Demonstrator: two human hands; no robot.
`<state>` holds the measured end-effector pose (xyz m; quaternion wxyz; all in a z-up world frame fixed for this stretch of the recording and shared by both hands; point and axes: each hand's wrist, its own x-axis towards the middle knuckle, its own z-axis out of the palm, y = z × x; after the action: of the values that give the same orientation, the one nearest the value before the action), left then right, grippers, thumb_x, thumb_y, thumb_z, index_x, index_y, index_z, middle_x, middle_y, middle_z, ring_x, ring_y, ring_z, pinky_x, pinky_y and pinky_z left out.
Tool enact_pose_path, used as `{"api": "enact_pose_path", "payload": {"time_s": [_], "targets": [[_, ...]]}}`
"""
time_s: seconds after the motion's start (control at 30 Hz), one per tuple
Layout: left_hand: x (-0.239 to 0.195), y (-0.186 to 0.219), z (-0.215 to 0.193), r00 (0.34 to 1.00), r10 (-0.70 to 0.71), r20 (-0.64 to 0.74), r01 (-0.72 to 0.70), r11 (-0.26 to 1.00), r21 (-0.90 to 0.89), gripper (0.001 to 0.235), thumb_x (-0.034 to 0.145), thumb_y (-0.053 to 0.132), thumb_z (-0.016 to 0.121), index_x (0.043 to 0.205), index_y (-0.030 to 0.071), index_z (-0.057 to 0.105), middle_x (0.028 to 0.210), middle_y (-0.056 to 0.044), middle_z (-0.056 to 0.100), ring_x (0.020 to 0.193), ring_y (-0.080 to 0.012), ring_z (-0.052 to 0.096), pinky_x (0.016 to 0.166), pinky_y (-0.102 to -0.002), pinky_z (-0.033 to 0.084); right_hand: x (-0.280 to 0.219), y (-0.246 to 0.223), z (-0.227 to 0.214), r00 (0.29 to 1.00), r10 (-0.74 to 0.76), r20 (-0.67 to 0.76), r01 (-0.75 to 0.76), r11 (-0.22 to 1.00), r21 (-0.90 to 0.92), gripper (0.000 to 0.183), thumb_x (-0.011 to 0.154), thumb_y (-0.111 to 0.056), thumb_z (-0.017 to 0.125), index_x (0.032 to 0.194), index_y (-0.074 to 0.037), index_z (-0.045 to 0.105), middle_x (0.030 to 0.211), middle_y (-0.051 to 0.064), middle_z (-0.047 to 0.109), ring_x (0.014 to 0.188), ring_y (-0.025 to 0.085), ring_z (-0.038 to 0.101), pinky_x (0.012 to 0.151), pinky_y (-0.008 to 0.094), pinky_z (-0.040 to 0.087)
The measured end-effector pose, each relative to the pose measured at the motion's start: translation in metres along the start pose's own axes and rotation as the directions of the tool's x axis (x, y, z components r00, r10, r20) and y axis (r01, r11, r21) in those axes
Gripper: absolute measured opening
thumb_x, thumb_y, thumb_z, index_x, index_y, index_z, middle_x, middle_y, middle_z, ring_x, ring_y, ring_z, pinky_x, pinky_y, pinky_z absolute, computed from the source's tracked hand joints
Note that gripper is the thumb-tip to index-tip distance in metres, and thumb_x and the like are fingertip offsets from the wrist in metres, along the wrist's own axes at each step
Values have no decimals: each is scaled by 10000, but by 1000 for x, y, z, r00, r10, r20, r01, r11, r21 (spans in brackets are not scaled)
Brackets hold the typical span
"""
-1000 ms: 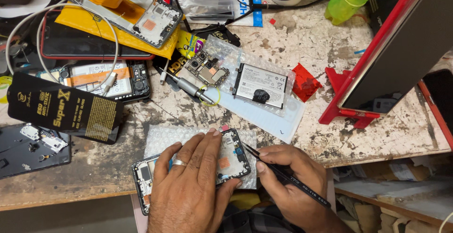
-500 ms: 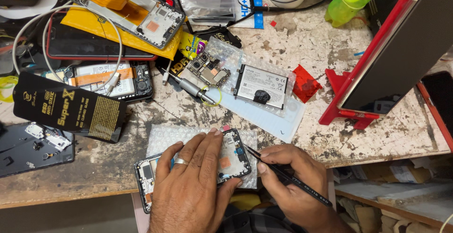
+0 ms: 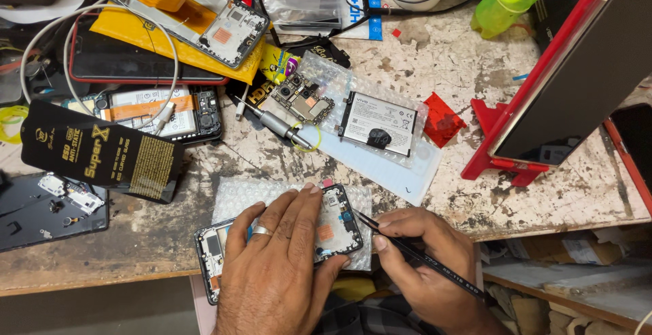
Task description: The person uses tweezers to remove small components and adhesive residue from the interior frame of a disassembled smartphone. They carefully lift and peel away parts from the phone's chassis while holding the device steady.
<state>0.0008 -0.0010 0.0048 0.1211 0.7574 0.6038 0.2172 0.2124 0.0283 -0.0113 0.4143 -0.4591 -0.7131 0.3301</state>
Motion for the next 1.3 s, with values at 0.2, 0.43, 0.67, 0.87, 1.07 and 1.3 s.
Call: {"api": "enact_pose_path", "payload": {"time_s": [0.2, 0.43, 0.67, 0.87, 1.07, 1.3], "targets": [[0, 0, 0, 1000, -12, 18, 12, 1000, 1, 857, 763, 393, 784, 1437, -26, 459, 1410, -202, 569, 1365, -340, 490, 1083, -581, 306, -3, 4, -1, 1000, 1, 2, -1, 1000, 25, 170, 834, 27, 777, 949, -1, 654, 979, 131, 778, 903, 179, 781, 782, 285, 619], [1, 0, 0, 1000, -8, 16, 8, 1000, 8, 853, 760, 396, 783, 1420, -32, 455, 1419, -196, 564, 1369, -335, 482, 1084, -577, 300, -8, 10, -1, 1000, 15, -6, -14, 998, 61, 146, 839, 27, 760, 935, -5, 656, 1010, 161, 782, 972, 231, 791, 849, 338, 629], [0, -1, 1, 1000, -3, -2, 3, 1000, 10, 845, 752, 393, 785, 1394, -46, 452, 1418, -193, 566, 1363, -335, 487, 1083, -570, 304, -11, 13, 0, 999, -44, -18, 44, 999, 28, 157, 838, 24, 758, 942, -11, 646, 1010, 163, 781, 985, 236, 797, 882, 348, 632], [0, -1, 1, 1000, 2, -6, -2, 1000, 2, 822, 755, 383, 786, 1382, -40, 465, 1381, -193, 570, 1365, -334, 491, 1061, -551, 301, -9, 12, -1, 999, -42, -4, 42, 999, 1, 178, 827, 20, 772, 950, -16, 648, 1004, 155, 789, 964, 228, 808, 844, 339, 642], [0, -1, 0, 1000, 1, -4, -1, 1000, -2, 829, 753, 380, 787, 1386, -43, 459, 1415, -200, 569, 1361, -340, 493, 1084, -573, 304, -8, 8, 2, 998, -59, -32, 58, 998, -31, 201, 827, 8, 787, 977, -19, 655, 1012, 152, 782, 970, 227, 801, 837, 325, 632], [1, -1, 0, 1000, 2, 11, -2, 1000, 0, 831, 764, 383, 783, 1392, -46, 448, 1410, -212, 566, 1364, -349, 491, 1085, -579, 305, -6, 5, 3, 997, -69, -36, 66, 996, -66, 206, 828, -4, 796, 982, -23, 659, 1008, 140, 783, 952, 210, 802, 807, 308, 631]]}}
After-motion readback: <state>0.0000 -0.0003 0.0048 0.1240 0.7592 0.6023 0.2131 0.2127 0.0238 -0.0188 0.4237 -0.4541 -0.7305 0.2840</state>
